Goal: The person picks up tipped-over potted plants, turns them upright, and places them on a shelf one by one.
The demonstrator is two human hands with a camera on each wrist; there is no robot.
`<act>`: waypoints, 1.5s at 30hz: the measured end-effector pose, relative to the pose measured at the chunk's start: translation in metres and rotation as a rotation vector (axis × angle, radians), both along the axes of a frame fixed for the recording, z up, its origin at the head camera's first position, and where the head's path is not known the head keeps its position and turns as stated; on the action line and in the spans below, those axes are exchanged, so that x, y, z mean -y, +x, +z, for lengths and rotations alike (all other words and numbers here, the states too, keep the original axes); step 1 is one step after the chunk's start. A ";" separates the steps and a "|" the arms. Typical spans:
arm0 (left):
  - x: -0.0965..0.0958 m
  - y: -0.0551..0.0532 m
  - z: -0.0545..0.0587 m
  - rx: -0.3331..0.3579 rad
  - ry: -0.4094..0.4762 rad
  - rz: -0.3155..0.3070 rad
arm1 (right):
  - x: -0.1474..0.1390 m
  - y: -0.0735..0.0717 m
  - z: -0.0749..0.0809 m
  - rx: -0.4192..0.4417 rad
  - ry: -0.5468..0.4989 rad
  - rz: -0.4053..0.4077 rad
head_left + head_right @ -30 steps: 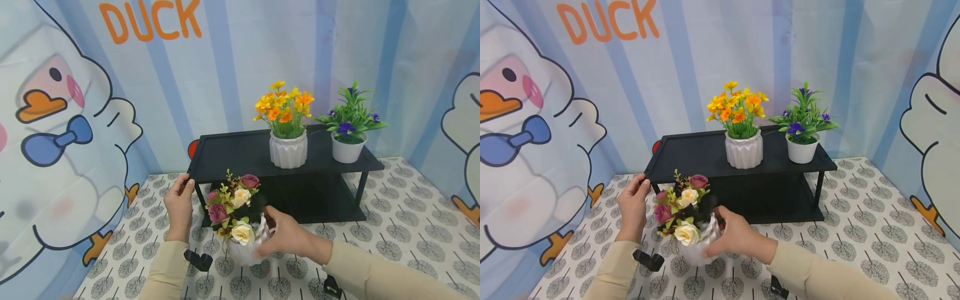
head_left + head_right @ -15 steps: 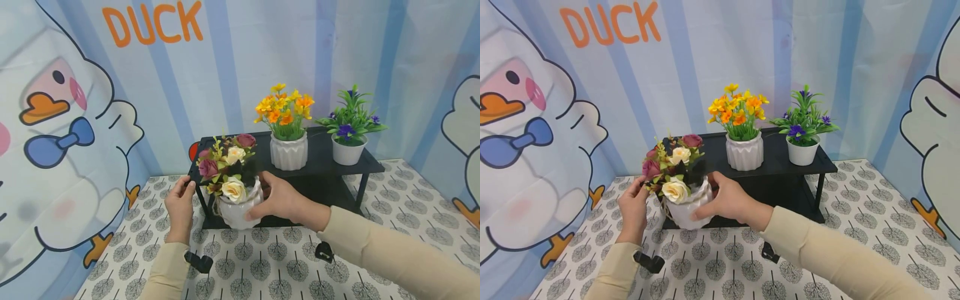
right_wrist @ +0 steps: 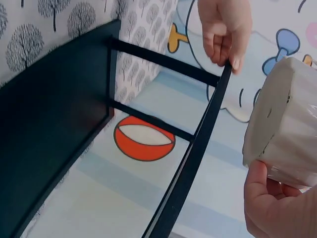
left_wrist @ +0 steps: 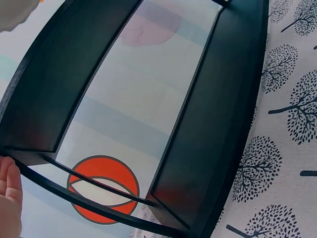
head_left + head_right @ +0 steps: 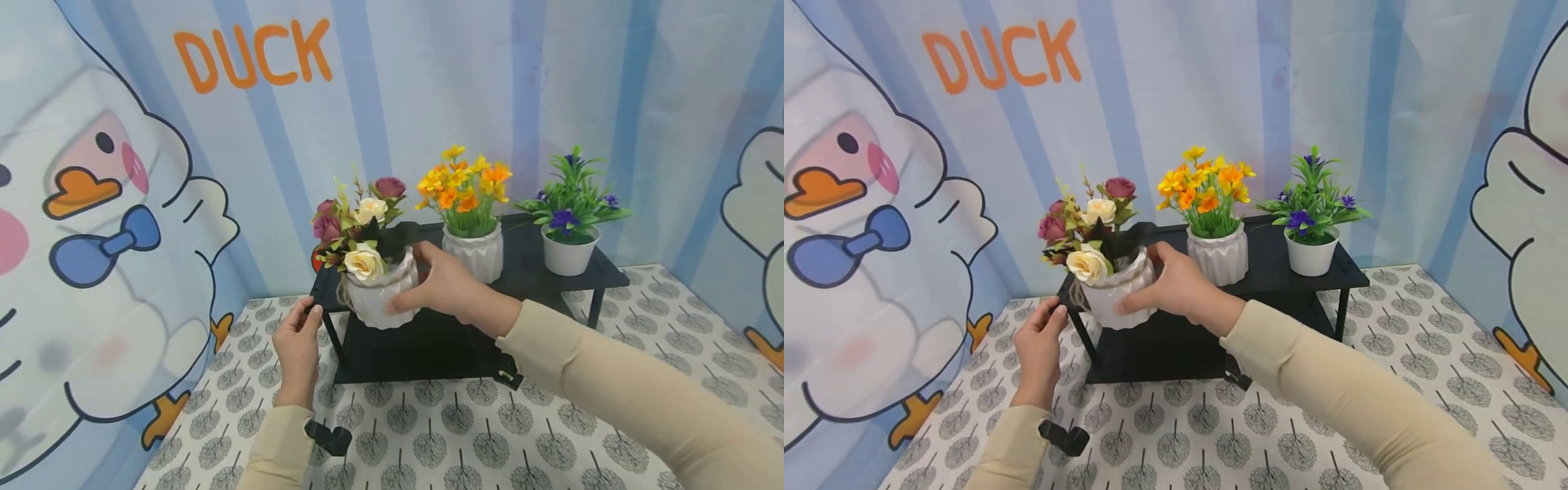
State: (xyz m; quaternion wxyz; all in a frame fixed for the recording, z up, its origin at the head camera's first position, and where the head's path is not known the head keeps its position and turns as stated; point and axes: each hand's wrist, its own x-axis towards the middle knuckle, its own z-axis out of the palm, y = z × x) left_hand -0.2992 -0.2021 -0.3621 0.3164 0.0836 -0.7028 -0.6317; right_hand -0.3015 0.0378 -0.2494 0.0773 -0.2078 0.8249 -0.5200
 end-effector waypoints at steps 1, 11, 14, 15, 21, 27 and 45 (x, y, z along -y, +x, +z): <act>0.000 0.000 0.000 -0.002 0.001 0.000 | 0.001 -0.003 0.000 -0.011 0.010 -0.013; 0.000 0.000 -0.003 -0.023 -0.023 0.004 | 0.012 -0.026 -0.002 -0.028 0.016 -0.131; 0.000 0.000 -0.003 -0.024 -0.017 0.003 | 0.018 -0.032 -0.001 -0.013 -0.003 -0.156; 0.000 0.000 -0.003 -0.022 -0.014 0.001 | 0.020 -0.034 -0.001 -0.012 -0.012 -0.164; 0.000 0.001 -0.004 0.000 -0.012 0.003 | 0.028 -0.045 -0.003 -0.026 -0.062 -0.195; 0.000 0.001 -0.004 -0.001 -0.015 0.014 | 0.034 -0.055 -0.010 -0.038 -0.037 -0.268; 0.001 0.000 -0.004 -0.033 -0.036 0.008 | 0.041 -0.065 -0.028 0.030 -0.050 -0.275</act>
